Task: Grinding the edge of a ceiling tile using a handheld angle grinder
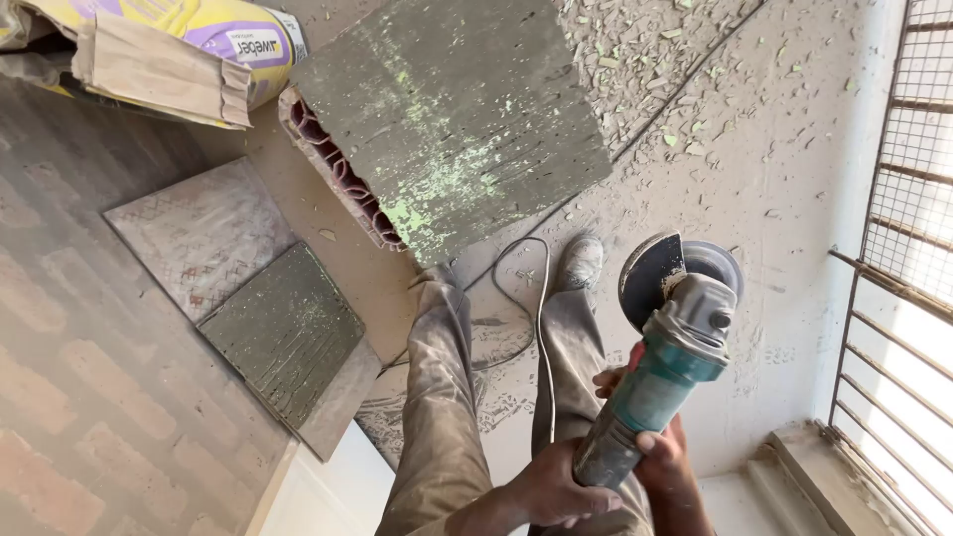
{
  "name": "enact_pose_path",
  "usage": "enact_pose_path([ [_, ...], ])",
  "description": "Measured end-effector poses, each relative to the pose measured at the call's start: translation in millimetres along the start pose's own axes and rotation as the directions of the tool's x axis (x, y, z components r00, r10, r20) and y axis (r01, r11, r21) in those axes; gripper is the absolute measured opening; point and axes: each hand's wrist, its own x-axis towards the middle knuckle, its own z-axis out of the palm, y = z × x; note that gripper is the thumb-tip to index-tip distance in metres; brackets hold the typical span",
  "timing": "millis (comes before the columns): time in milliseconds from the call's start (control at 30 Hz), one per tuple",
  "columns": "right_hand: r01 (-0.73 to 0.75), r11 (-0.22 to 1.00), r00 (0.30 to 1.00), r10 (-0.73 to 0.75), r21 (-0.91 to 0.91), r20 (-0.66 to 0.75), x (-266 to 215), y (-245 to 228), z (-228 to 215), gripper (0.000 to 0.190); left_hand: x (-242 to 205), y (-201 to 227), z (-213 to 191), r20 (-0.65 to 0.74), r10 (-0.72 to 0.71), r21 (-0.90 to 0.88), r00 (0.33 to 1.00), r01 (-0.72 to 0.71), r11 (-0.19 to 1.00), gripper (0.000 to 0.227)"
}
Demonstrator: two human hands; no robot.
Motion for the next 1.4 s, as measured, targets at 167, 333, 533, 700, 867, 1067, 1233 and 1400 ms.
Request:
enact_pose_path([
  [167, -0.226, 0.972, 0.883, 0.231, 0.059, -0.409, 46.0, -23.3, 9.9, 0.053, 24.0, -6.8, 4.1, -0.403, -0.051, 0.313, 0.914, 0.19, 0.93, 0.087],
  [333, -0.282, 0.943, 0.736, 0.331, 0.177, -0.59, 64.4, 1.2, -26.9, 0.036, 49.1, -50.0, -29.3, -0.263, 0.181, 0.693, 0.948, 0.055, 0.719, 0.098],
  [533, 0.132, 0.874, 0.964, -0.004, 0.467, -0.265, 23.8, -22.2, -107.8, 0.057, 96.9, -118.7, -142.5, -0.162, 0.422, 0.877, 0.892, -0.067, 0.477, 0.036],
  [700, 0.13, 0.985, 0.968, -0.1, 0.117, -0.23, 0.5, -35.9, -136.6, 0.053, 17.6, 76.0, 14.0, -0.302, -0.664, 0.282, 0.685, 0.729, 0.624, 0.067],
  [867, 0.071, 0.994, 0.927, -0.033, 0.088, -0.374, 0.9, 19.4, -149.1, 0.04, 139.9, -236.7, -58.8, -0.113, -0.845, 0.65, 0.522, 0.682, 0.335, 0.11],
  [1067, -0.335, 0.934, 0.873, 0.256, -0.127, -0.416, -1.7, 39.8, -109.3, 0.042, 93.1, -38.2, -28.1, -0.113, -0.689, 0.824, 0.716, 0.455, 0.337, 0.14],
  [1233, -0.439, 0.845, 0.886, 0.351, -0.305, -0.303, -6.8, 49.5, -110.9, 0.053, 115.9, -79.8, 31.4, -0.169, -0.27, 0.162, 0.948, 0.297, 0.941, 0.056],
  [1400, -0.586, 0.625, 0.804, 0.369, -0.516, -0.466, 27.1, 26.5, -120.8, 0.053, 160.5, -70.7, 57.7, -0.582, -0.069, 0.224, 0.81, 0.241, 0.944, 0.029],
])
